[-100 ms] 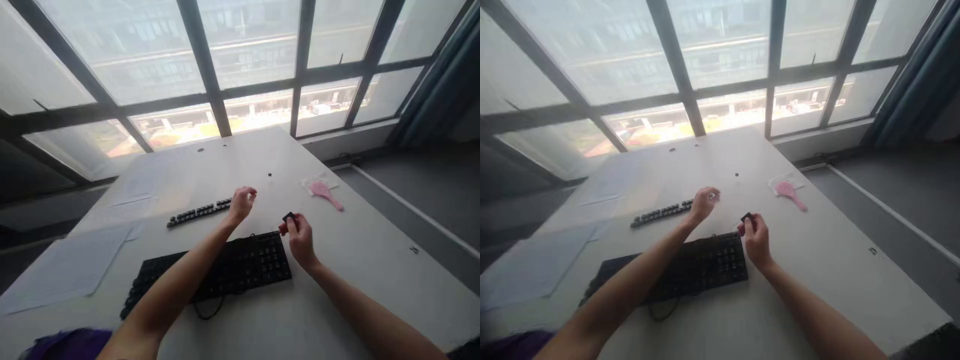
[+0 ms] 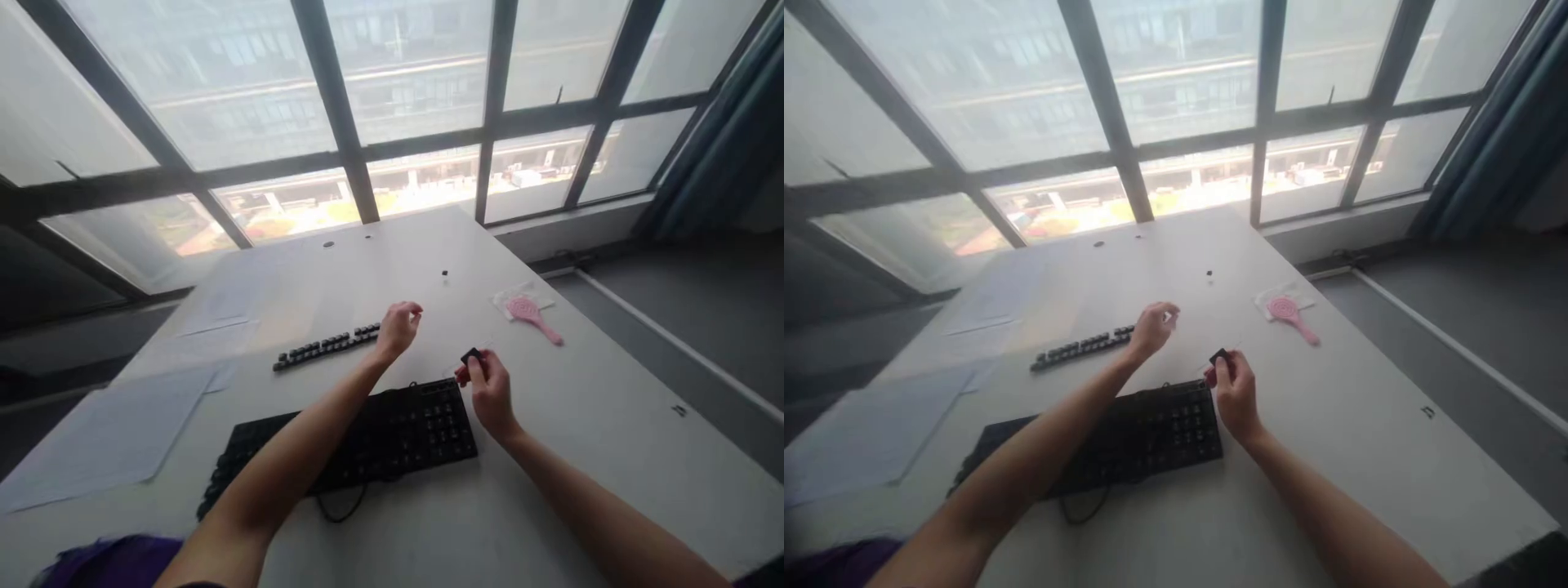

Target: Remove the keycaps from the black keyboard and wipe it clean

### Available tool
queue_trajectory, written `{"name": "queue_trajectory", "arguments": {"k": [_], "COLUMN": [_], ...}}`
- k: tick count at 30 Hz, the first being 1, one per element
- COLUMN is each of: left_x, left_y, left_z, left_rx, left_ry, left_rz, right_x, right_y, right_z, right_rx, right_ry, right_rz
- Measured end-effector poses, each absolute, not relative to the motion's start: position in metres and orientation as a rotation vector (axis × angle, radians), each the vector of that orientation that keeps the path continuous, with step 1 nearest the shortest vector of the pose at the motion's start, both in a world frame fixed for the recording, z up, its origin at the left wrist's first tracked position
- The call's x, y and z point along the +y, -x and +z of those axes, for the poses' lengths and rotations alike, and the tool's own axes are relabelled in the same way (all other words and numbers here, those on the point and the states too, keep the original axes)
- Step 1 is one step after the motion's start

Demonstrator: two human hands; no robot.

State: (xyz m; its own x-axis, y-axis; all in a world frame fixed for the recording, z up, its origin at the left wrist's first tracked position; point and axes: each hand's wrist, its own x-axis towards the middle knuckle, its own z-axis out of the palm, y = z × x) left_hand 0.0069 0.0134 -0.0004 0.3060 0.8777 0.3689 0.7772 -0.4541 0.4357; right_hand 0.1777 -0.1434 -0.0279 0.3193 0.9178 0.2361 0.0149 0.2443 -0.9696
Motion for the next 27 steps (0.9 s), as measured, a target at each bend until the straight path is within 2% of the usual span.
{"name": "queue_trajectory", "arguments": {"k": [8,14,22,27], "left_x": [0.069,0.154,0.286,0.321], "left_y": [-0.032,-0.07,-0.149,-0.184], "left_z": [0.005,0.007,-0.014,-0.033], "left_rx": [1.617,1.666,1.616,1.552], "left_ry": [-2.39,-2.371,-2.423,-2.436], "left_rz": [0.644,0.512,0.516,0.555], "right_x": [-0.137,-0.135,-0.129,-0.127], "right_y": [-0.179,-0.177,-0.171,-0.168], "right_z": [-0.033,-0.039,-0.046,-0.052], "right_rx": [-0.976,-0.89,-0.711,-0.626], "right_ry": [1.125,1.121,1.156,1.143], "right_rz": [0.853,0.909,1.038,1.125]}}
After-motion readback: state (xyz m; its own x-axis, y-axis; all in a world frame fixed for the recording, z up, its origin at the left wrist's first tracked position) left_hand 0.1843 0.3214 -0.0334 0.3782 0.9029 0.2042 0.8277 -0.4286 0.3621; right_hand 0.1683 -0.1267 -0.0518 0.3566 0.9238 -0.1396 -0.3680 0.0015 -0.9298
